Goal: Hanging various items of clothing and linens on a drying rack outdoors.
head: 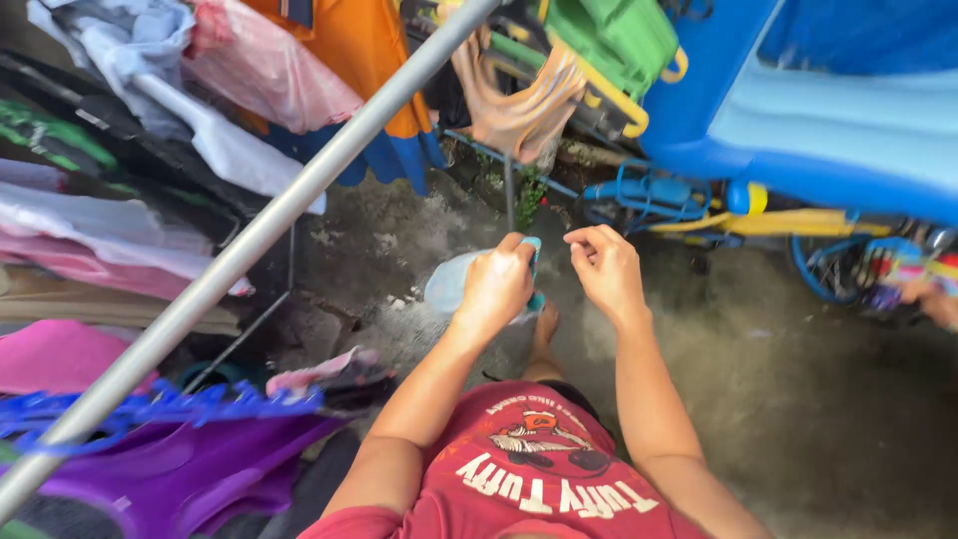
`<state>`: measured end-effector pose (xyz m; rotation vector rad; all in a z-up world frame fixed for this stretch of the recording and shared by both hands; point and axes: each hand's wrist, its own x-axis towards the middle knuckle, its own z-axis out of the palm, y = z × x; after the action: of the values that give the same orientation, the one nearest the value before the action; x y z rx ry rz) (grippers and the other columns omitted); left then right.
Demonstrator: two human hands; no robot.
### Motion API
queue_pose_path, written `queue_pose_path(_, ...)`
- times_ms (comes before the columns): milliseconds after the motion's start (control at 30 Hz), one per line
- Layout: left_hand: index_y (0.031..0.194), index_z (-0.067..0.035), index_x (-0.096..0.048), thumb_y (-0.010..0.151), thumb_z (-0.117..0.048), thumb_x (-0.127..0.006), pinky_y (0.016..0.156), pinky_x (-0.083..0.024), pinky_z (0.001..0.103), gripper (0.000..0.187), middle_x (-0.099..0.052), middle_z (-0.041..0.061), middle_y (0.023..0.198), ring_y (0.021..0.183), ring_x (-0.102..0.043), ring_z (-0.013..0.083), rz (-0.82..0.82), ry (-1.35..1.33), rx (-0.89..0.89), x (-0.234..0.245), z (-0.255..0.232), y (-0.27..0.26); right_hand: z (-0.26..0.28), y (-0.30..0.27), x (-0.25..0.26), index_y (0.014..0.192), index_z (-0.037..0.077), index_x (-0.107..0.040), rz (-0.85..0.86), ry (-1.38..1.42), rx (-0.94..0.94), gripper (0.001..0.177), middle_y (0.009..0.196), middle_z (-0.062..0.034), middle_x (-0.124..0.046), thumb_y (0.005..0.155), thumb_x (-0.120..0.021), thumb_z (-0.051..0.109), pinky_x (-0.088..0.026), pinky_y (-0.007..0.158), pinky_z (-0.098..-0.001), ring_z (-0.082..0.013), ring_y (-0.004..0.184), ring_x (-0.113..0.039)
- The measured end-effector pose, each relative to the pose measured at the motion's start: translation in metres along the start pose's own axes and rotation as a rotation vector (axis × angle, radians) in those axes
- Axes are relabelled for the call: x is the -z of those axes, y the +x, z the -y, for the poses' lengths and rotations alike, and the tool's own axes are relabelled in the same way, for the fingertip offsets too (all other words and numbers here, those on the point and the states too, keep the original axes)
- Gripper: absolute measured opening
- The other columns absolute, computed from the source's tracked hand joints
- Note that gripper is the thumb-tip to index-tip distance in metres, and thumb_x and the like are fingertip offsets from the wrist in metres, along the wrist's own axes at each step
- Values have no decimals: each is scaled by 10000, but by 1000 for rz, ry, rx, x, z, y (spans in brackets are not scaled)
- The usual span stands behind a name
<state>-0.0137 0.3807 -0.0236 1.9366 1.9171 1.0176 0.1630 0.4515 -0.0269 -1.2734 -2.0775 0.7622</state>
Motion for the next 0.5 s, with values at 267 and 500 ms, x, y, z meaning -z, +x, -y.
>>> queue_pose_path(267,831,-40,-703,760,-41,-654,654,-573,489,86,-662,159,860,699,-696,392,203,-24,8,-57,-62,130,-73,162,80,1039,39,-742,-136,85,18,118,939,-87,-698,941,-678,32,-543,659,-298,-175,711,-668)
queue_pose_path(500,1006,-24,-706,758,-43,-655,719,-563,507,254,-662,163,927,790,-691,408,246,-253,33,-102,-88,212,-114,251,105,1084,40,-733,-190,135,109,130,956,-90,-683,963,-687,27,-536,667,-304,-167,728,-672)
